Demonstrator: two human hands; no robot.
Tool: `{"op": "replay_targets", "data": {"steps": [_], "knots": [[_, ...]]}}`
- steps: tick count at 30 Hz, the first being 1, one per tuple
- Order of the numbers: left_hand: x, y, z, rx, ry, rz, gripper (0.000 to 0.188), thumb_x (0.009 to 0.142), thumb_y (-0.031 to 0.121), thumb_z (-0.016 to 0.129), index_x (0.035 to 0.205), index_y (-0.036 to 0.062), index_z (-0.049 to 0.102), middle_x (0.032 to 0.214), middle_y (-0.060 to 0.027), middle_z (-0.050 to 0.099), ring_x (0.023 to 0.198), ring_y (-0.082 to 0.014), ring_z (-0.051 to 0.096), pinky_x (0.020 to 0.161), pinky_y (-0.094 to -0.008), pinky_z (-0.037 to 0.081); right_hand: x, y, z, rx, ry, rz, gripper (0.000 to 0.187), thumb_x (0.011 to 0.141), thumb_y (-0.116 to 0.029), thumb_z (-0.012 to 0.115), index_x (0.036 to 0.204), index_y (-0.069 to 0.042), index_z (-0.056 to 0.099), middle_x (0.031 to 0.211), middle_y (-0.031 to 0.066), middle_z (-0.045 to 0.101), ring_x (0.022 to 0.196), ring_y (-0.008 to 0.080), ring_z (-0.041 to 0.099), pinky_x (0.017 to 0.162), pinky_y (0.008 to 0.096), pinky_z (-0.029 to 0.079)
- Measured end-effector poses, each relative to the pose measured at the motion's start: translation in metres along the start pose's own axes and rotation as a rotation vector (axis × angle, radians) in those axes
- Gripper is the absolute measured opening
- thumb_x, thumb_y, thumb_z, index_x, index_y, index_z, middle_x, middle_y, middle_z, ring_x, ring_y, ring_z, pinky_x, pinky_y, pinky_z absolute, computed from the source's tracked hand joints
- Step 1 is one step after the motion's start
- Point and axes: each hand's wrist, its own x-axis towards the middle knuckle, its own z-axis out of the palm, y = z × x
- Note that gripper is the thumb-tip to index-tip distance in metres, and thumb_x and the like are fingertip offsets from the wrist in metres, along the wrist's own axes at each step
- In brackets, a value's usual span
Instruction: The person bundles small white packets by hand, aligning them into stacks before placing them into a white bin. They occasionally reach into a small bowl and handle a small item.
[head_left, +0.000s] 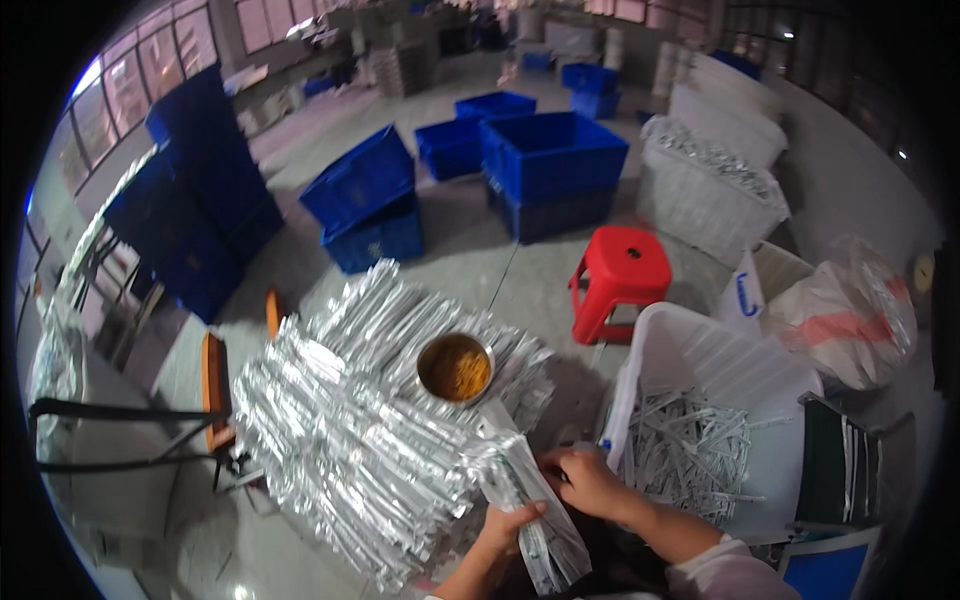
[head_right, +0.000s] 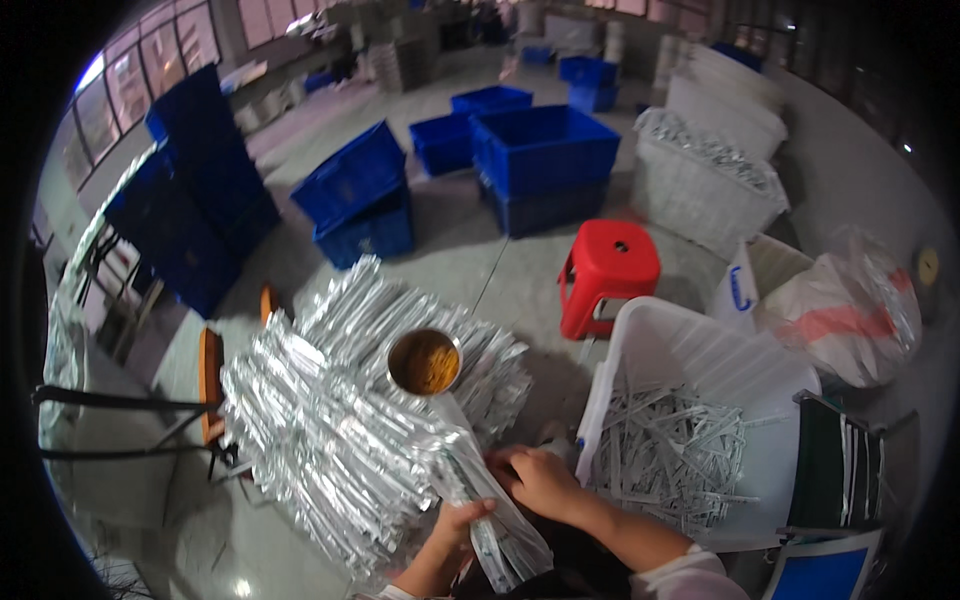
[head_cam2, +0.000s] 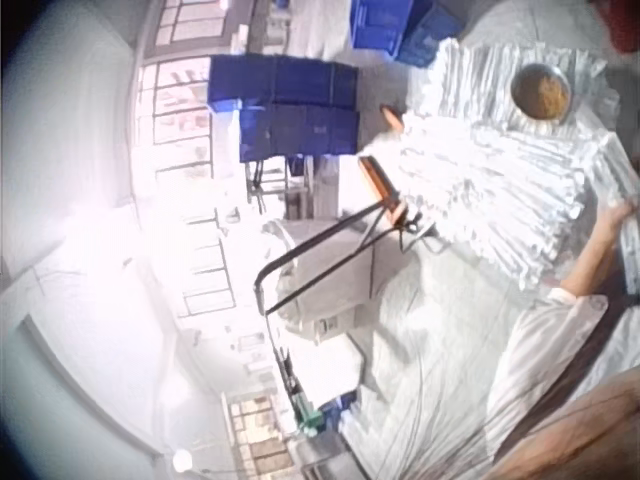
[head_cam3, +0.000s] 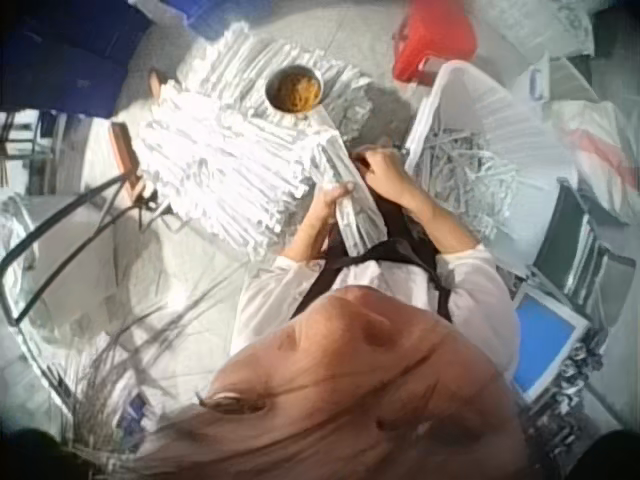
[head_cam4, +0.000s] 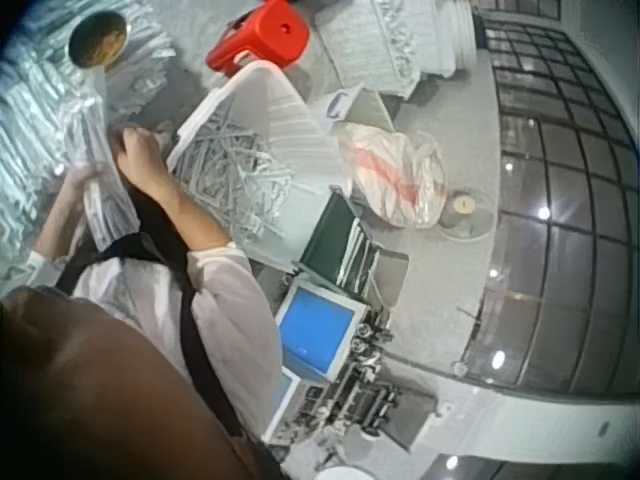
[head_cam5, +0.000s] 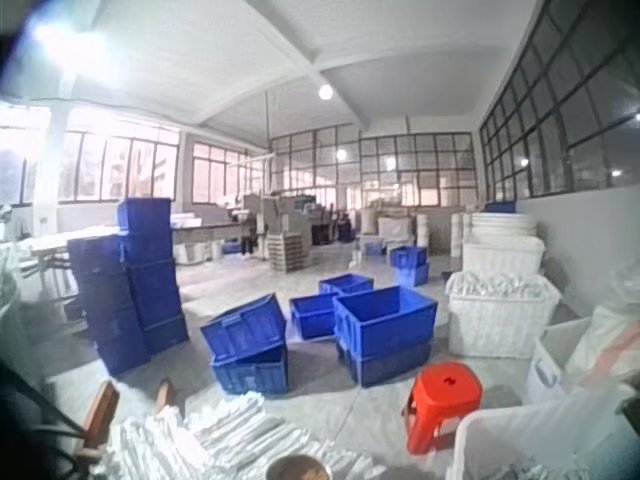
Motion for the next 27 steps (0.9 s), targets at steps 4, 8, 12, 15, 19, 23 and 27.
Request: {"op": "replay_targets", "data": {"steps": [4,8,12,15,19,23,27], "knots": [[0.024,-0.038,0.015,0.034,-0.154,-0.145,0.035,0.070,0.006,0.064,0.102,-0.0017,0.053,0.090,-0.0086,0.059,0.079,-0.0181,0.059,0.069,-0.0320,0.048,-0.051,0.001,-0.041,-0.379,0.094,-0.003,0.010,0.072,-0.013,0.060,0.076,-0.005,0.058,0.072,0.0101,0.058,0.061,0.0297,0.059,0.054,0.0386,0.047],[0.029,-0.062,0.040,0.137,-0.370,-0.371,0.029,0.070,0.005,0.064,0.097,-0.0009,0.052,0.083,-0.0083,0.057,0.071,-0.0163,0.058,0.062,-0.0287,0.049,-0.080,0.034,-0.067,-0.790,0.206,0.068,0.007,0.073,-0.011,0.054,0.074,-0.004,0.052,0.072,0.0107,0.055,0.057,0.0316,0.057,0.055,0.0427,0.045],[0.019,-0.085,0.098,-0.095,-0.711,-0.479,0.058,0.057,0.012,0.067,0.110,-0.0005,0.046,0.078,-0.0106,0.053,0.074,-0.0235,0.054,0.068,-0.0345,0.045,-0.098,0.121,-0.115,-0.477,0.630,0.060,0.007,0.080,-0.004,0.049,0.083,-0.003,0.055,0.076,0.0158,0.061,0.071,0.0303,0.061,0.065,0.0386,0.047],[0.029,-0.084,0.083,-0.275,-0.747,-0.660,0.060,0.053,0.010,0.068,0.109,-0.0010,0.047,0.079,-0.0096,0.053,0.074,-0.0235,0.054,0.070,-0.0322,0.044,-0.149,0.115,-0.085,0.613,0.652,0.378,0.019,0.072,0.010,0.039,0.066,-0.001,0.053,0.071,0.0117,0.060,0.077,0.0194,0.057,0.068,0.0331,0.045],[0.029,-0.104,0.075,-0.197,-0.753,-0.638,0.050,0.050,0.018,0.068,0.092,0.0021,0.046,0.071,-0.0057,0.046,0.064,-0.0186,0.045,0.061,-0.0285,0.036,-0.203,0.055,-0.058,1.845,0.447,-0.132,0.016,0.074,0.009,0.043,0.074,0.002,0.058,0.086,0.0170,0.061,0.088,0.0256,0.058,0.084,0.0353,0.044],[0.020,-0.105,0.096,-0.135,-0.748,-0.667,0.052,0.051,0.017,0.067,0.096,0.0011,0.048,0.070,-0.0062,0.048,0.065,-0.0191,0.048,0.063,-0.0289,0.039,-0.178,0.017,-0.078,0.843,0.781,0.019,0.032,0.081,-0.003,0.056,0.111,0.006,0.051,0.113,0.0203,0.054,0.111,0.0268,0.050,0.100,0.0381,0.035],[0.020,-0.112,0.098,0.119,-0.730,-0.604,0.058,0.048,0.020,0.066,0.100,0.0000,0.049,0.075,-0.0106,0.053,0.069,-0.0237,0.053,0.069,-0.0340,0.044,-0.178,0.029,-0.096,0.555,0.542,0.014,0.066,0.080,-0.018,0.064,0.132,0.005,0.029,0.134,0.0170,0.036,0.125,0.0239,0.035,0.105,0.0367,0.025]]}}
